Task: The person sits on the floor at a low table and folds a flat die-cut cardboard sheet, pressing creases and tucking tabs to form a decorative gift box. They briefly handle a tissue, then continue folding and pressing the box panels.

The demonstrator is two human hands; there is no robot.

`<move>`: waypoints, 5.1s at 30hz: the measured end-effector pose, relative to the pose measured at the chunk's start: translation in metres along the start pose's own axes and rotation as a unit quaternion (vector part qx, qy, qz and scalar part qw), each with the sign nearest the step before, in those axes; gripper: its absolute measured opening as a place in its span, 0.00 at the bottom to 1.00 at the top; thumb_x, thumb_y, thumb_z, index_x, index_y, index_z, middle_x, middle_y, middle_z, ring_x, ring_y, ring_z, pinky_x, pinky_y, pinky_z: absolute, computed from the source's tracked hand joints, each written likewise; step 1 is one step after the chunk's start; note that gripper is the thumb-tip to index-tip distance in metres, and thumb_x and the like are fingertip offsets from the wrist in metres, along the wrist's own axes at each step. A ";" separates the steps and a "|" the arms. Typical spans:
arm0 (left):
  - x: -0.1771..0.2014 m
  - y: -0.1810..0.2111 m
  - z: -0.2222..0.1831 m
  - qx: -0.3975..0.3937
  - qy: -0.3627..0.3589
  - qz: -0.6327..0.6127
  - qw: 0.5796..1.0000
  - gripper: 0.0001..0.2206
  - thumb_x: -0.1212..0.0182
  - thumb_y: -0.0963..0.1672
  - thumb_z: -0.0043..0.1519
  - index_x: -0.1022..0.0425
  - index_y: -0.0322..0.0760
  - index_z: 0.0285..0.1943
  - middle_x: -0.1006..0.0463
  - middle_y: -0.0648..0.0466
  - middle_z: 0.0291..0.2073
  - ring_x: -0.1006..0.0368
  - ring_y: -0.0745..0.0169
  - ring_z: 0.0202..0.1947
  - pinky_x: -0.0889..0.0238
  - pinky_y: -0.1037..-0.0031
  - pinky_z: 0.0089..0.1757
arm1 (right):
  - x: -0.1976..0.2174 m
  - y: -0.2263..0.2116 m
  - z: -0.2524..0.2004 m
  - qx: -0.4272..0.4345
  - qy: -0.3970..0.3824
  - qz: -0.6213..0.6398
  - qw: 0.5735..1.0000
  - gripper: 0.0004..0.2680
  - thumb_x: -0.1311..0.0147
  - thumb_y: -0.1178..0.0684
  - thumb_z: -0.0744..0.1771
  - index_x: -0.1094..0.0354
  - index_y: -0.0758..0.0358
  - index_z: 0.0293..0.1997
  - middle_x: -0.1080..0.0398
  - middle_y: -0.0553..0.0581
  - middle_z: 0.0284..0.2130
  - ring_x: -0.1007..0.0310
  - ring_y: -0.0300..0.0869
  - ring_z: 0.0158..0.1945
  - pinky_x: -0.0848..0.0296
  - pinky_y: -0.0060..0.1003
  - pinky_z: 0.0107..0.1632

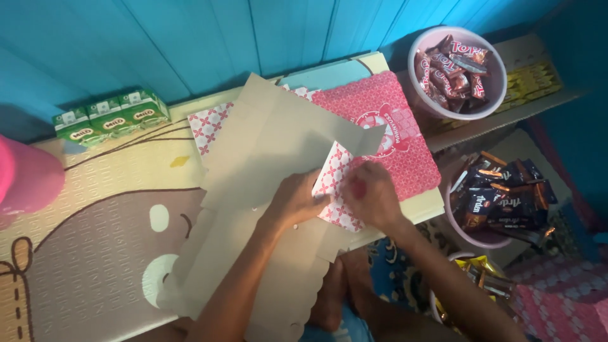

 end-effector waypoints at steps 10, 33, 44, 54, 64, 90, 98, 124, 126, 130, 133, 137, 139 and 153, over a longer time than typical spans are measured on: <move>-0.014 -0.011 0.002 0.019 0.016 0.015 1.000 0.22 0.39 0.52 0.57 0.24 0.37 0.55 0.17 0.41 0.45 0.21 0.37 0.51 0.30 0.51 0.50 | 0.014 0.013 0.012 -0.096 -0.020 -0.004 0.995 0.06 0.43 0.49 0.68 0.25 0.57 0.38 0.28 0.58 0.30 0.26 0.49 0.34 0.26 0.42 0.42; -0.137 -0.019 -0.179 -0.159 0.289 0.205 0.921 0.20 0.44 0.44 0.60 0.30 0.33 0.61 0.36 0.40 0.67 0.43 0.29 0.68 0.52 0.36 0.59 | 0.078 -0.041 -0.002 0.278 -0.097 -0.278 0.914 0.19 0.46 0.58 0.62 0.36 0.56 0.60 0.35 0.55 0.58 0.28 0.47 0.49 0.28 0.42 0.50; -0.082 -0.118 -0.267 -0.035 0.349 0.233 0.907 0.22 0.46 0.39 0.51 0.28 0.38 0.57 0.28 0.50 0.63 0.36 0.47 0.67 0.49 0.49 0.63 | 0.055 -0.089 -0.030 0.439 -0.211 -0.231 0.842 0.11 0.50 0.52 0.63 0.36 0.58 0.49 0.34 0.55 0.39 0.33 0.47 0.44 0.35 0.44 0.50; -0.082 -0.073 -0.282 0.010 0.371 0.173 0.912 0.23 0.38 0.42 0.53 0.29 0.37 0.61 0.30 0.48 0.64 0.38 0.45 0.69 0.50 0.46 0.62 | 0.020 -0.124 -0.055 0.404 -0.240 -0.142 0.871 0.15 0.49 0.51 0.62 0.35 0.63 0.53 0.33 0.62 0.52 0.33 0.54 0.52 0.36 0.46 0.56; -0.083 -0.030 -0.238 0.035 0.341 0.203 0.917 0.26 0.34 0.46 0.60 0.32 0.35 0.67 0.29 0.45 0.63 0.34 0.42 0.66 0.43 0.38 0.61 | -0.016 -0.086 -0.076 0.418 -0.230 -0.158 0.865 0.18 0.42 0.49 0.61 0.33 0.61 0.55 0.32 0.61 0.53 0.26 0.55 0.53 0.30 0.51 0.58; -0.051 -0.039 -0.221 0.013 0.300 0.276 0.913 0.13 0.35 0.45 0.59 0.21 0.38 0.52 0.20 0.49 0.45 0.20 0.51 0.45 0.44 0.44 0.63 | -0.021 -0.098 -0.055 0.315 -0.367 -0.170 0.858 0.16 0.46 0.45 0.58 0.33 0.55 0.49 0.34 0.54 0.38 0.26 0.58 0.37 0.26 0.54 0.40; -0.050 -0.045 -0.213 0.019 0.304 0.293 0.906 0.14 0.36 0.48 0.60 0.21 0.40 0.52 0.20 0.51 0.44 0.20 0.54 0.43 0.41 0.47 0.62 | -0.020 -0.091 -0.068 0.332 -0.284 -0.157 0.886 0.15 0.55 0.45 0.65 0.34 0.52 0.56 0.32 0.53 0.49 0.26 0.50 0.48 0.27 0.47 0.50; -0.048 -0.041 -0.213 0.040 0.287 0.271 0.918 0.14 0.32 0.46 0.58 0.22 0.39 0.51 0.20 0.53 0.33 0.18 0.54 0.34 0.34 0.53 0.58 | -0.017 -0.105 -0.044 0.347 -0.351 -0.164 0.854 0.12 0.44 0.50 0.59 0.30 0.56 0.45 0.32 0.54 0.38 0.25 0.55 0.36 0.27 0.51 0.40; -0.046 -0.046 -0.207 0.037 0.300 0.267 0.915 0.13 0.33 0.47 0.60 0.22 0.38 0.50 0.20 0.52 0.32 0.18 0.54 0.33 0.33 0.54 0.58 | -0.013 -0.117 -0.034 0.339 -0.350 -0.162 0.858 0.09 0.48 0.49 0.63 0.30 0.57 0.44 0.32 0.55 0.35 0.25 0.57 0.35 0.28 0.53 0.40; -0.045 -0.055 -0.196 0.040 0.313 0.272 0.909 0.10 0.35 0.47 0.61 0.22 0.38 0.45 0.22 0.54 0.28 0.19 0.57 0.28 0.33 0.52 0.58 | -0.007 -0.115 -0.020 0.172 -0.404 -0.151 0.886 0.16 0.50 0.41 0.68 0.32 0.54 0.59 0.23 0.59 0.41 0.23 0.63 0.43 0.26 0.58 0.48; -0.045 -0.054 -0.197 0.045 0.318 0.265 0.909 0.09 0.36 0.46 0.62 0.23 0.37 0.43 0.21 0.54 0.27 0.19 0.57 0.27 0.34 0.51 0.59 | -0.001 -0.103 -0.006 0.129 -0.444 -0.194 0.865 0.15 0.43 0.40 0.64 0.30 0.46 0.55 0.21 0.51 0.42 0.21 0.58 0.47 0.25 0.55 0.52; -0.049 -0.060 -0.196 0.047 0.332 0.261 0.905 0.09 0.34 0.47 0.60 0.22 0.38 0.42 0.21 0.54 0.24 0.20 0.56 0.25 0.33 0.51 0.59 | -0.007 -0.085 -0.006 0.051 -0.454 -0.226 0.860 0.14 0.43 0.39 0.64 0.29 0.41 0.53 0.20 0.47 0.40 0.20 0.51 0.48 0.23 0.49 0.51; -0.052 -0.065 -0.193 0.039 0.341 0.271 0.899 0.11 0.33 0.48 0.60 0.22 0.39 0.43 0.21 0.56 0.26 0.19 0.59 0.25 0.33 0.53 0.58 | -0.013 -0.076 -0.007 0.015 -0.433 -0.234 0.870 0.13 0.43 0.38 0.64 0.29 0.41 0.53 0.19 0.50 0.40 0.19 0.55 0.47 0.22 0.51 0.50; -0.054 -0.067 -0.177 0.059 0.392 0.293 0.870 0.32 0.41 0.61 0.60 0.26 0.33 0.59 0.19 0.49 0.33 0.18 0.54 0.31 0.41 0.50 0.63 | -0.013 -0.110 0.000 -0.069 -0.431 -0.268 0.859 0.14 0.40 0.38 0.65 0.28 0.46 0.53 0.20 0.61 0.42 0.20 0.61 0.49 0.23 0.53 0.51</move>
Point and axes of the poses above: each hand's wrist, its own z-axis towards the middle knuckle, its own x-axis out of the back of the hand, y = z × x, the point moved 2 cm from there along z, towards the middle knuckle
